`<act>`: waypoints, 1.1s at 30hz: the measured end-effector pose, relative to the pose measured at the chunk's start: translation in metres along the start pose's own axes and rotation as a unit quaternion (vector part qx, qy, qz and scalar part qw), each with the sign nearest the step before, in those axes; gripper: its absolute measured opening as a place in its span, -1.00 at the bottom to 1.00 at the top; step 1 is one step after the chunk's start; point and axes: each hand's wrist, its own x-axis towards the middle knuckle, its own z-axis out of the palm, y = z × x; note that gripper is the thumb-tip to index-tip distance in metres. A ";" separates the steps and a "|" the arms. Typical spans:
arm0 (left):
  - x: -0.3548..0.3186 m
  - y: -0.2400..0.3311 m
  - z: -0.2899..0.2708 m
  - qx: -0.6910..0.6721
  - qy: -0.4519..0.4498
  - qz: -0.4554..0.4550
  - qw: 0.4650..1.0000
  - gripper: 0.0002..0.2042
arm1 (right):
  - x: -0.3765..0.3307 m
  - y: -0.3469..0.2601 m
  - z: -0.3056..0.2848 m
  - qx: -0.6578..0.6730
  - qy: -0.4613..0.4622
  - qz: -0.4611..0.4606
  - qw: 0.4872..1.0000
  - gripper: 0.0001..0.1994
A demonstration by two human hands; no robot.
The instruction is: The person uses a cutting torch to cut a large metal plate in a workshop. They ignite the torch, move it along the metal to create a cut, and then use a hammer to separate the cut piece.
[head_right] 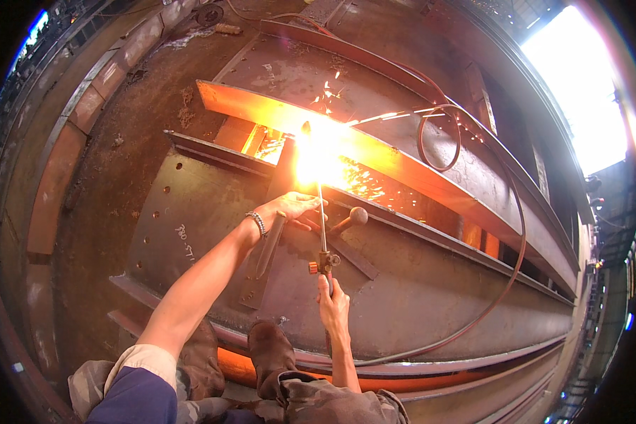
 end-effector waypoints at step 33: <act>0.000 0.004 0.003 -0.004 -0.009 -0.018 1.000 -0.62 | -0.002 0.001 -0.002 0.004 0.005 0.006 1.000 -0.37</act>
